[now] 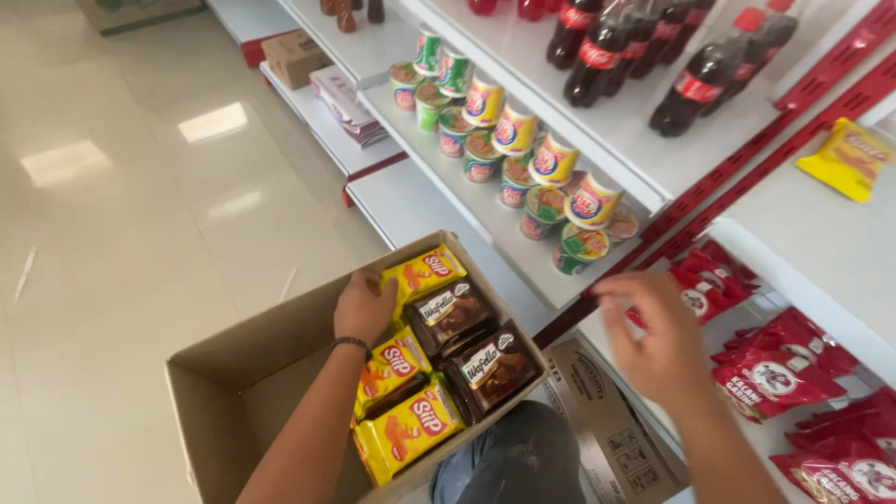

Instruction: The person takes snack packages and chocolate bars from a cardboard box and places them onto a store shelf.

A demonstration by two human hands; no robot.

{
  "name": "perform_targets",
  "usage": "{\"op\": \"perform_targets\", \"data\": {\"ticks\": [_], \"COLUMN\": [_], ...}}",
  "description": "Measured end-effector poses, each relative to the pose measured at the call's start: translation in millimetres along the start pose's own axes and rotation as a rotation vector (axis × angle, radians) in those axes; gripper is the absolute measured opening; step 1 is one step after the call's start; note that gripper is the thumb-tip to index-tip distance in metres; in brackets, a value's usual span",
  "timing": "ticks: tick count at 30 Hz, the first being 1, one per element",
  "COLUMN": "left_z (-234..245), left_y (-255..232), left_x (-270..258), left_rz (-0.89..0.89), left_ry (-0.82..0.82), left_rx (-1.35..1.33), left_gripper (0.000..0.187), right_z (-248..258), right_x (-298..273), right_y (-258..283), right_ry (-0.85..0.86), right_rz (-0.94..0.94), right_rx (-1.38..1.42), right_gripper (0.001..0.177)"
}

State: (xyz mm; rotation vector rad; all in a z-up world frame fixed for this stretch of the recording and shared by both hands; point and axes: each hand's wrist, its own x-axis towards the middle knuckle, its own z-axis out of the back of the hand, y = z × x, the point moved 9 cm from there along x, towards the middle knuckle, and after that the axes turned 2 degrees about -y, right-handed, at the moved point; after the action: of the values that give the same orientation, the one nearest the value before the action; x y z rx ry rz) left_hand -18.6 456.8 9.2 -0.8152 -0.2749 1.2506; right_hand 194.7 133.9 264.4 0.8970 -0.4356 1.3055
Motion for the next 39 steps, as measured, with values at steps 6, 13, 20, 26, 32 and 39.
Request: {"op": "perform_targets", "data": {"ticks": [6,13,20,26,32,39], "left_z": [-22.4,-5.0,-9.8,19.2,29.4,7.3], "left_y": [14.1,-16.2,-10.0,-37.3,-82.7,-156.4], "left_x": [0.1,-25.9,-23.8,-53.4,-86.5,-125.4], "left_rz": [0.171,0.221,0.196,0.09,-0.031,-0.24], "left_ry": [0.069,0.124,0.03,0.001,0.062,0.192], "left_rx": [-0.065,-0.245,-0.437,-0.805,-1.118,-1.238], "left_gripper": [0.075,0.08,0.059,0.052,0.054,0.048], "right_z": [-144.2,-195.0,-201.3,-198.4,-184.6,-130.3], "right_x": [-44.2,-64.3,-66.7,-58.0,-38.1,-18.7], "right_y": [14.9,10.4,9.1,15.4,21.3,1.1], "right_ry": [0.387,0.485,0.394,0.345,0.27,-0.019], "right_rz": [-0.241,-0.342,-0.258,-0.231,-0.584,-0.804], "right_rx": [0.134,0.095,0.004,0.06,0.47,0.896], "right_gripper": [0.013,0.014,0.009,0.009,0.022,0.042]}}
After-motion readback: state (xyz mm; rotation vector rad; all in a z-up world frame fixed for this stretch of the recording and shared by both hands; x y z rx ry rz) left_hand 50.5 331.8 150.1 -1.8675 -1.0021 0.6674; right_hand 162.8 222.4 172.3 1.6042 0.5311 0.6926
